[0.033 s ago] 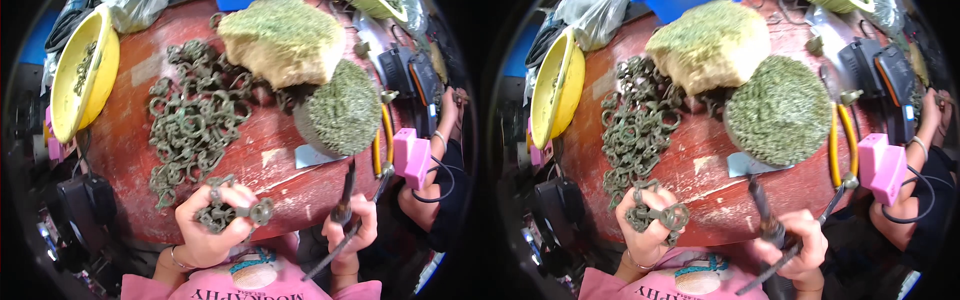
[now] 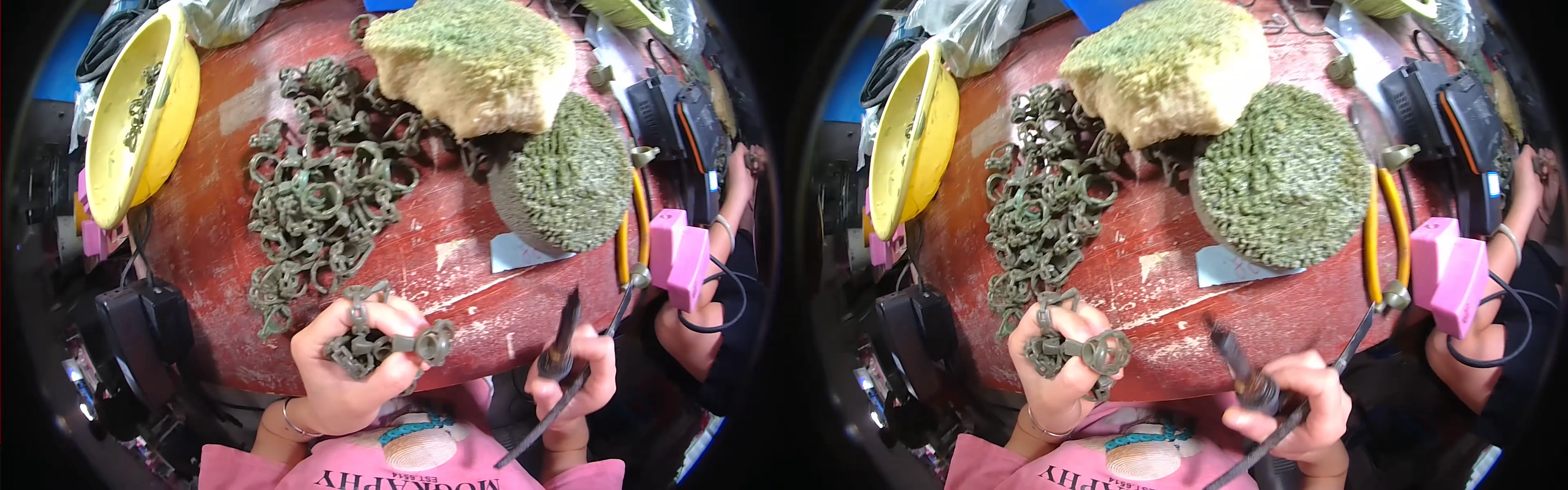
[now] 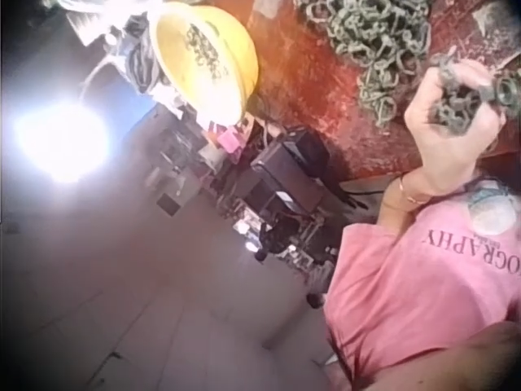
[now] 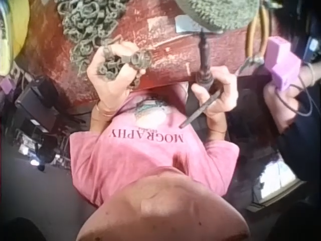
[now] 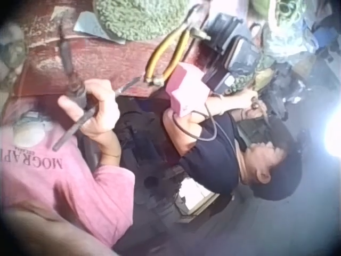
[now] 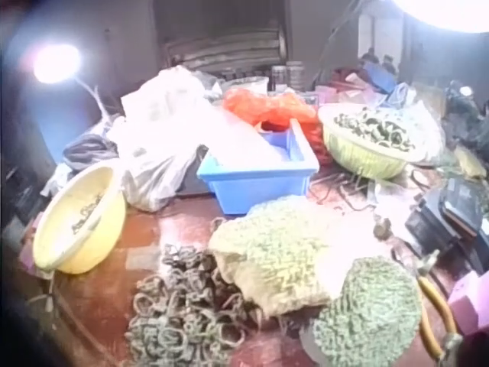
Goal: Repairing or joining green wax ring models using a heated tool in a jewelry workshop.
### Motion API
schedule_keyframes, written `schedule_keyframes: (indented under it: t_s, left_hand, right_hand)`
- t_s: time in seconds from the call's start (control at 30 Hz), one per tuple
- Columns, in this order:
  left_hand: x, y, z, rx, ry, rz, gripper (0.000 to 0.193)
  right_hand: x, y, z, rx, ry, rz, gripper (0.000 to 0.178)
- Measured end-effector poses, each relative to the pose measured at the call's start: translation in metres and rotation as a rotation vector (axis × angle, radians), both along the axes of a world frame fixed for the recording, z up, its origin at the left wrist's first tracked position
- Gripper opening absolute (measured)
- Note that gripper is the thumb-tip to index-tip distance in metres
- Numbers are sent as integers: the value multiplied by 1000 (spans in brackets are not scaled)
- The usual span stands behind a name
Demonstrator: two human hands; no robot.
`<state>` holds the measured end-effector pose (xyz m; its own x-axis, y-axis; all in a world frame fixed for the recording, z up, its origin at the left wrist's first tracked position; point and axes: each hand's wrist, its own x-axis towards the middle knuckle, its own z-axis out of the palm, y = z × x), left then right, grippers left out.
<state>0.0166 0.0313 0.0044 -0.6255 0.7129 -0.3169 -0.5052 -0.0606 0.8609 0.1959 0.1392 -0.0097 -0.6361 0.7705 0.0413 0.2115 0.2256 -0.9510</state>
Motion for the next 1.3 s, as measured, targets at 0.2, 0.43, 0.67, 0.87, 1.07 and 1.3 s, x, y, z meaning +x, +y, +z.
schedule_keyframes:
  t_s: [0.2,0.43,0.67,0.87,1.07,1.3]
  left_hand:
    - [-1,-4,-6,-66,27,22,18]
    - [-2,-5,-7,-66,53,40,19]
    - [-3,-4,-7,-27,8,55,18]
    - [-1,-3,-5,-37,-10,81,18]
    - [-2,-5,-8,-38,-7,82,17]
    - [-1,-2,-6,-38,-20,104,17]
  right_hand:
    - [-9,1,-5,96,5,316,48]
    - [-12,-2,-4,137,-83,360,45]
    - [-14,-3,-4,135,-77,377,44]
    - [-13,-3,-3,151,-98,367,45]
    - [-14,-4,-3,172,-114,375,45]
    - [-13,-4,-3,178,-125,371,45]
